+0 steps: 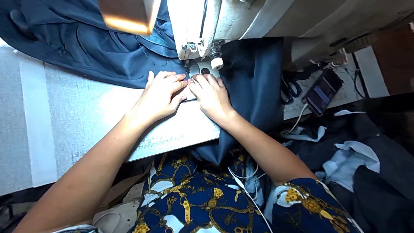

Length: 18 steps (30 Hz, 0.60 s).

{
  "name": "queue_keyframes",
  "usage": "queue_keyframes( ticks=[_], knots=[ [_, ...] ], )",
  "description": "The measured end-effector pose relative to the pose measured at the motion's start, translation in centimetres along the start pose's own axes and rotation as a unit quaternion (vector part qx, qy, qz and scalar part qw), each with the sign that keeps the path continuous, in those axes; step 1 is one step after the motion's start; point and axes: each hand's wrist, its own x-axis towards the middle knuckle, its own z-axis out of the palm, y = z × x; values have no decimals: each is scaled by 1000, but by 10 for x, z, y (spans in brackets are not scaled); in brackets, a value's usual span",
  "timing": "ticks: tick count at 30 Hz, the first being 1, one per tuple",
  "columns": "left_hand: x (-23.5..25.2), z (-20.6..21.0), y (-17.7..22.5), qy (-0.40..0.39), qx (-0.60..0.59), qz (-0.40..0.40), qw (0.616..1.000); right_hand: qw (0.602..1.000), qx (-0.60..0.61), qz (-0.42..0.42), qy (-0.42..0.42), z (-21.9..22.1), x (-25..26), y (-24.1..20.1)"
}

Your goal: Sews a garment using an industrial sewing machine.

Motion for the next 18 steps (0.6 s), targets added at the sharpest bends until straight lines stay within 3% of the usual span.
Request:
queue_keyframes(
  ticks=[18],
  knots=[
    [9, -4, -3, 8, -27, 8, 1000, 999, -15, -12, -26, -8, 4, 3]
  ],
)
